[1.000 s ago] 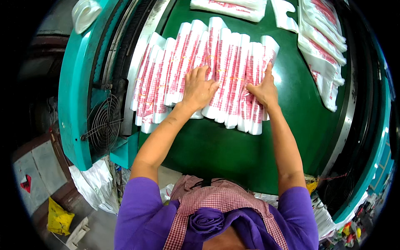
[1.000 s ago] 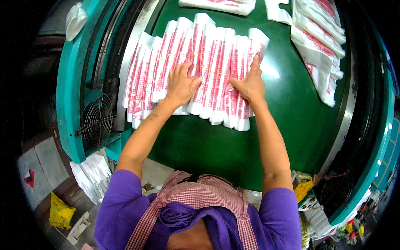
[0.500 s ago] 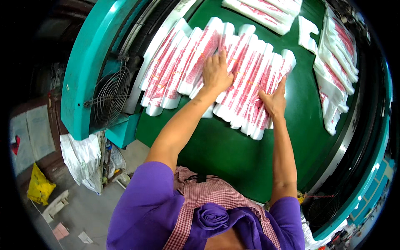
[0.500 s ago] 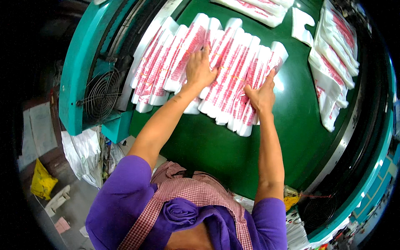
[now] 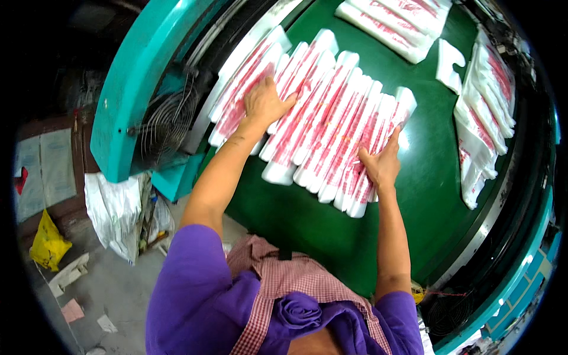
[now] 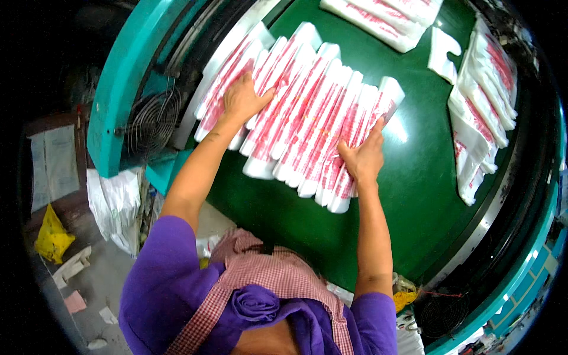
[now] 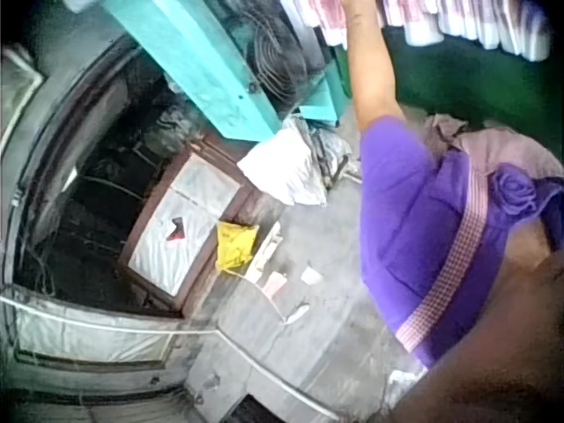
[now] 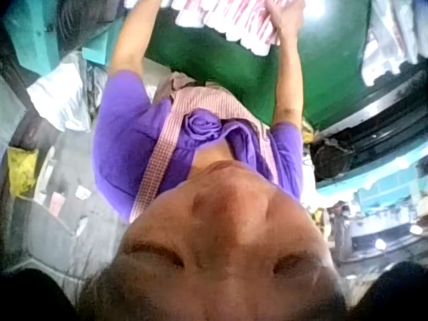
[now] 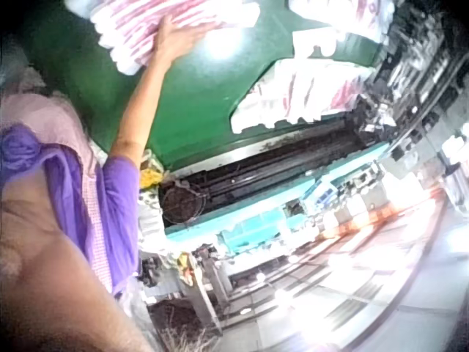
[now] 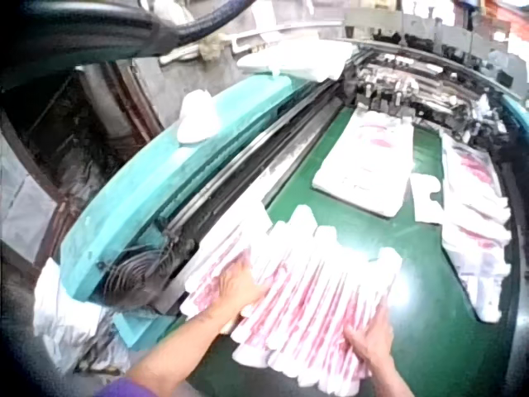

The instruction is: The person folds white plastic shopping bags with red printed text on a green workbench. They repeatedly pick up a bag, fold it into a compact rectangular shape, and place it into a stack. The person occasionally gathers a large stack of folded bags and places them into a larger white sack on the floor.

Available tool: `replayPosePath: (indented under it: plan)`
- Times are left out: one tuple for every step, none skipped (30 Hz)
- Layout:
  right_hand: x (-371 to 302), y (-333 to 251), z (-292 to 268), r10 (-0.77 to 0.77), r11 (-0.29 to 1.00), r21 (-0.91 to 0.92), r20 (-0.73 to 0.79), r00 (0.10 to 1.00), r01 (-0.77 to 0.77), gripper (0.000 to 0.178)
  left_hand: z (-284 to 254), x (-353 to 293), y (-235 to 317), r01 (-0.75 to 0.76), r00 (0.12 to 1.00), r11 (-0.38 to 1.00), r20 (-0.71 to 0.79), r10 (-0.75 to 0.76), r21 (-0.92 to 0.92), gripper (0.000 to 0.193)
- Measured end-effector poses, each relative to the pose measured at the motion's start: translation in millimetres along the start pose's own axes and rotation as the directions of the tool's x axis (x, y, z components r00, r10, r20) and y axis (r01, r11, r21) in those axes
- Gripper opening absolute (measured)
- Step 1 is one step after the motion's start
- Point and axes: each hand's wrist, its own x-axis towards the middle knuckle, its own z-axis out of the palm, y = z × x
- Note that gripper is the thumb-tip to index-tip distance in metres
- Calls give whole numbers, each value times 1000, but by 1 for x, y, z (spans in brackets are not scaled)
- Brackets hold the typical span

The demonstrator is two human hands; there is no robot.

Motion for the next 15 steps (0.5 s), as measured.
replayPosePath:
  plan:
    - [-2,2,3,-12,1000,-9,8,1000,12,110,-1,1,-6,83,993,996,90,-79,-31,89]
    - [-1,0,1,-25,1000,-17,12,1000,25,111,-2,6,-8,85,987,996,140,-81,-19,92]
    - [2,-9,-6,43,999,-4,99,994,-43,112,-4,11,-11,90,978,996,188,-88,-5,95]
    - [8,-10,-6,14,1000,5,117,993,-15,111,-4,14,-15,99,968,995,232,-99,11,98]
    - [16,-8,-7,-27,1000,3,118,993,27,110,6,15,-18,46,964,999,259,-50,23,88]
    - [25,-6,-9,-72,997,5,118,990,72,109,9,8,-20,-34,960,996,276,56,-83,76]
    - [37,-1,-13,-117,991,89,167,979,103,109,10,-11,-12,-105,979,988,164,123,-117,67]
    - [48,6,-19,-170,976,171,218,961,134,108,28,-27,-17,-36,978,994,201,56,-104,65]
    - [62,23,-25,-218,957,244,238,947,159,109,14,-48,5,33,953,992,302,6,-124,66]
    - [76,27,-32,-212,966,214,317,925,148,105,20,-76,4,19,947,982,318,42,-186,72]
    - [86,33,-44,-199,979,110,338,920,172,102,38,-101,11,34,932,987,361,27,-159,80]
    - [93,37,-53,-183,981,5,359,915,194,100,31,-124,32,87,883,982,469,1,-166,86]
    - [96,26,-54,-235,962,-40,375,897,269,99,26,-155,37,133,880,951,475,17,-280,83]
    - [97,18,-53,-275,938,-90,391,878,334,97,24,-182,38,172,874,902,484,46,-395,80]
    - [93,13,-49,-302,912,-136,418,857,388,96,26,-211,34,183,870,865,486,79,-468,82]
